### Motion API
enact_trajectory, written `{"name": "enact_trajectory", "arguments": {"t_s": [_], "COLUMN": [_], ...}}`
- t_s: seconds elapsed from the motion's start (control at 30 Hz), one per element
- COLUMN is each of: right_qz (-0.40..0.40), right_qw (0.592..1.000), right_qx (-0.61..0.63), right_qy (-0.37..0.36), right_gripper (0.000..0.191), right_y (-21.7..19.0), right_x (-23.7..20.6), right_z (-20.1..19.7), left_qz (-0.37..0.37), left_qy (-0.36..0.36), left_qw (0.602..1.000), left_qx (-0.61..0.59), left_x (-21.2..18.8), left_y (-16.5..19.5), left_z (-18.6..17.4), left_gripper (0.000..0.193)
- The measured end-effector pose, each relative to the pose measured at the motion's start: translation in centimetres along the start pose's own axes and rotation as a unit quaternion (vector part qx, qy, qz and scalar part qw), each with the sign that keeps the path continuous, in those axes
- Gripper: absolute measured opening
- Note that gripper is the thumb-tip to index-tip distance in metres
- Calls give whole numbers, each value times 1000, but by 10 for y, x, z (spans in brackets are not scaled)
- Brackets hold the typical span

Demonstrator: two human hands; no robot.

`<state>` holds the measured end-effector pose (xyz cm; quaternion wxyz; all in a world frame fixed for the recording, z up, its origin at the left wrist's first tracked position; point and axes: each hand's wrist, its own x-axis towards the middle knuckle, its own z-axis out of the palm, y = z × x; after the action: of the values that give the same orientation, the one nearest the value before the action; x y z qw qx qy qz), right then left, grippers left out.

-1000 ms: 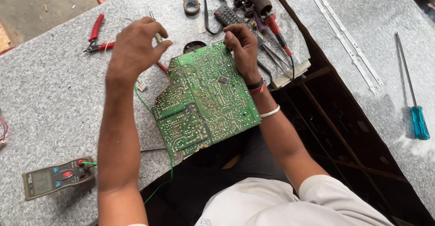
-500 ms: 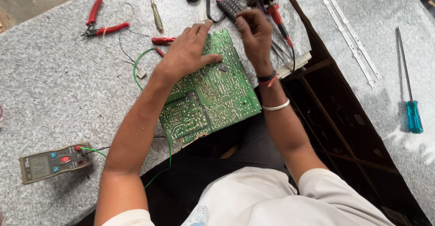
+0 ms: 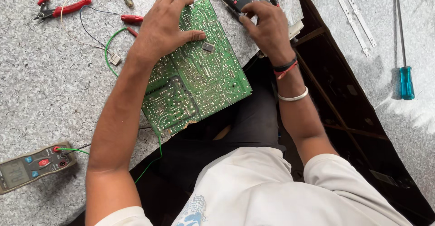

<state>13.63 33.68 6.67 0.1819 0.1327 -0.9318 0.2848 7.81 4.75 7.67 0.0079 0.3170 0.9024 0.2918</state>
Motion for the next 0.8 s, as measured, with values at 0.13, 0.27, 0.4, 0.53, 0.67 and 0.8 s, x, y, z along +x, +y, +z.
{"name": "enact_trajectory", "arguments": {"t_s": [0.13,0.27,0.4,0.53,0.67,0.8], "right_qz": [23,7,-51,-58,-62,6], "right_qw": [999,998,991,981,966,905], "right_qx": [30,60,124,187,249,425], "right_qy": [-7,-1,-11,1,15,21], "right_gripper": [15,13,9,10,10,15], "right_y": [-10,-17,-21,-20,-7,3], "right_x": [-2,5,12,15,26,48], "right_z": [7,7,8,18,37,63], "left_qz": [-8,10,29,18,-45,-88], "left_qy": [-4,7,35,74,37,-54], "left_qw": [1000,1000,999,997,997,986], "left_qx": [-3,-1,1,-12,47,130], "left_x": [1,-1,-3,-7,-16,-22], "left_y": [1,1,-14,-43,-66,-80], "left_z": [-3,-5,-11,-22,-35,-45], "left_gripper": [89,83,67,39,23,32]}}
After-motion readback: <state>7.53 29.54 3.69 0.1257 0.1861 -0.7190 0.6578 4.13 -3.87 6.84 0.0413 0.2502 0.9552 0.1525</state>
